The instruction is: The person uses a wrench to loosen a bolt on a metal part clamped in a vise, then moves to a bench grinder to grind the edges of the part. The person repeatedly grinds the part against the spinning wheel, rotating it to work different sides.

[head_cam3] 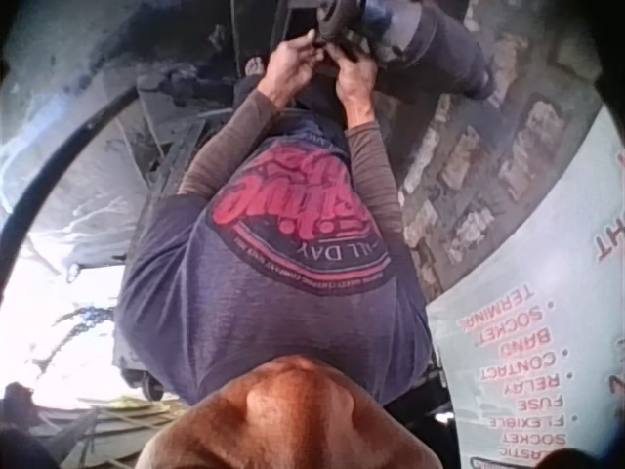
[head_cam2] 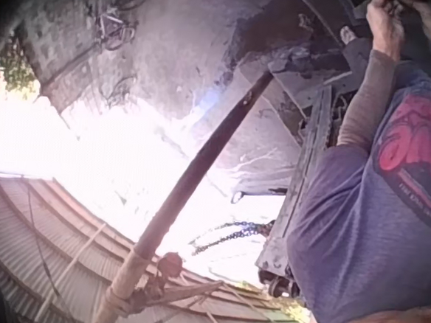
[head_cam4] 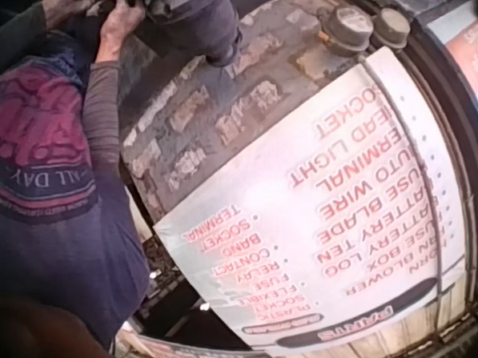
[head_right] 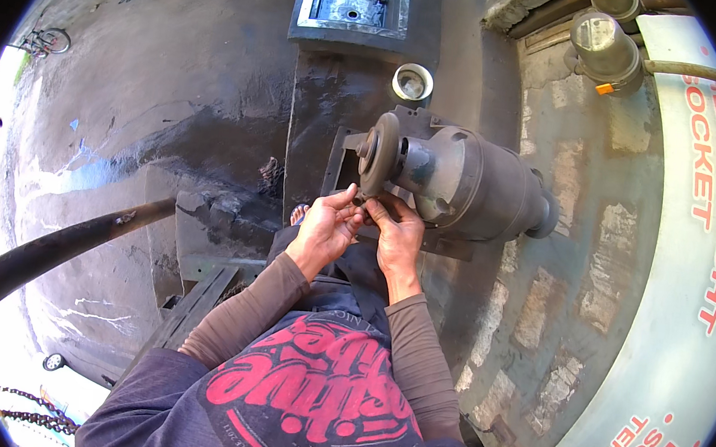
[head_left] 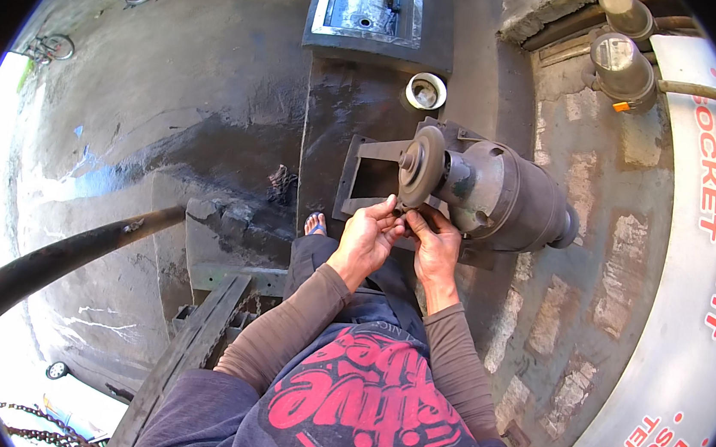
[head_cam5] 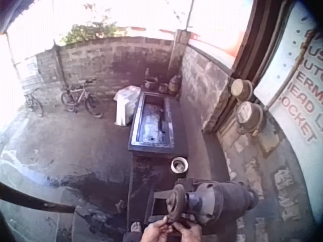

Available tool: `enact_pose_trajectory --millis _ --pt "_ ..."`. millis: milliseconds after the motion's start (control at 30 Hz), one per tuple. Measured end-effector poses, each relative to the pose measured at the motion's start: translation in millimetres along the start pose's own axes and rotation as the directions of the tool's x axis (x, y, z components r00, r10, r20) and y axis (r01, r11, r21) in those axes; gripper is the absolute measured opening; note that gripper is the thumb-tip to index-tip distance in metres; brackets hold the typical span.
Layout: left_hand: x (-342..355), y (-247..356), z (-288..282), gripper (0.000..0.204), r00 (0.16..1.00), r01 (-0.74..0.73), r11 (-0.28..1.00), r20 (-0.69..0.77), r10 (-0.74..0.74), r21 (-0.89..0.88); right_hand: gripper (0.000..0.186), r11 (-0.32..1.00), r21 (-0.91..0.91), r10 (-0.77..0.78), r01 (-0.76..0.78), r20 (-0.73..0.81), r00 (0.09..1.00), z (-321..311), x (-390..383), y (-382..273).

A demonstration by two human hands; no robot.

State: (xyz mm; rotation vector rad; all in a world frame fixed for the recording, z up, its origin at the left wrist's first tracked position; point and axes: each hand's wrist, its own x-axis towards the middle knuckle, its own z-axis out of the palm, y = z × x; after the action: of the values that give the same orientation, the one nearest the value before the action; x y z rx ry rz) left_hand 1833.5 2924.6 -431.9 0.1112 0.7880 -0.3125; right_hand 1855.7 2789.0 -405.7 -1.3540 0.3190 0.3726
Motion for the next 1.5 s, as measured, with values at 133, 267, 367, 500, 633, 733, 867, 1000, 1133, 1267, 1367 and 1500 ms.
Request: enact_pose_trajectory --millis 133,267,367,500,633,733,867,1000,1133,1267,1367,1500 --pt "-2.5 1.1 -0.8 0.020 0.999 0.003 1.000 -0.044 -0.003 -0.016 0.023 1.000 -0.016 0.007 -0.006 0.027 1.000 4.6 -0.7 3.5" --pt "-5.6 6.0 -4.8 0.019 0.994 0.007 1.000 -0.105 -0.009 -0.021 0.018 0.993 -0.117 0.028 -0.021 0.062 0.998 8.1 -0.5 7.8" --pt "2.6 6.0 1.1 0.018 0.996 0.015 0.999 -0.089 -0.018 -0.037 0.020 0.988 -0.152 -0.031 0.038 0.045 0.998 5.9 7.7 7.4" --pt "2.2 2.6 4.3 0.017 0.998 0.034 0.998 -0.050 -0.036 -0.043 0.021 0.991 -0.116 -0.065 0.062 -0.019 0.998 8.2 1.4 3.4" --pt "2.0 0.7 0.9 0.017 0.999 0.046 0.997 -0.020 -0.048 -0.055 0.023 0.994 -0.086 -0.065 0.064 -0.016 0.998 4.3 2.1 0.6" --pt "2.9 -0.5 2.8 0.017 0.998 0.050 0.996 -0.038 -0.053 -0.072 0.022 0.991 -0.104 -0.089 0.087 -0.016 0.996 1.5 3.6 1.8" --pt "-3.2 2.4 -2.4 0.019 0.997 0.070 0.997 0.027 -0.071 0.023 0.027 0.998 -0.035 -0.048 0.050 0.042 0.998 3.2 -7.6 -8.7" --pt "-6.0 2.2 -4.6 0.019 1.000 -0.013 1.000 0.019 0.014 -0.008 0.025 0.999 -0.019 -0.034 0.034 0.014 0.999 5.2 -2.9 0.3" --pt "-0.8 -5.4 -9.3 0.025 0.994 -0.073 0.997 0.074 0.075 -0.031 0.026 0.991 0.133 0.014 -0.005 -0.062 0.998 10.2 0.3 2.3" --pt "6.6 -12.0 -11.5 0.026 0.995 -0.078 0.994 0.048 0.082 -0.082 0.024 0.985 0.170 0.037 -0.020 -0.100 0.994 10.2 -2.6 3.1" --pt "3.2 -11.8 -9.1 0.028 0.992 -0.071 0.995 0.101 0.077 -0.064 0.022 0.979 0.204 0.026 -0.002 -0.113 0.993 10.9 -7.2 1.6" --pt "-2.2 -14.0 -8.5 0.029 0.993 -0.078 0.996 0.090 0.081 -0.035 0.021 0.972 0.236 0.013 0.010 -0.094 0.996 6.0 -14.9 4.7"
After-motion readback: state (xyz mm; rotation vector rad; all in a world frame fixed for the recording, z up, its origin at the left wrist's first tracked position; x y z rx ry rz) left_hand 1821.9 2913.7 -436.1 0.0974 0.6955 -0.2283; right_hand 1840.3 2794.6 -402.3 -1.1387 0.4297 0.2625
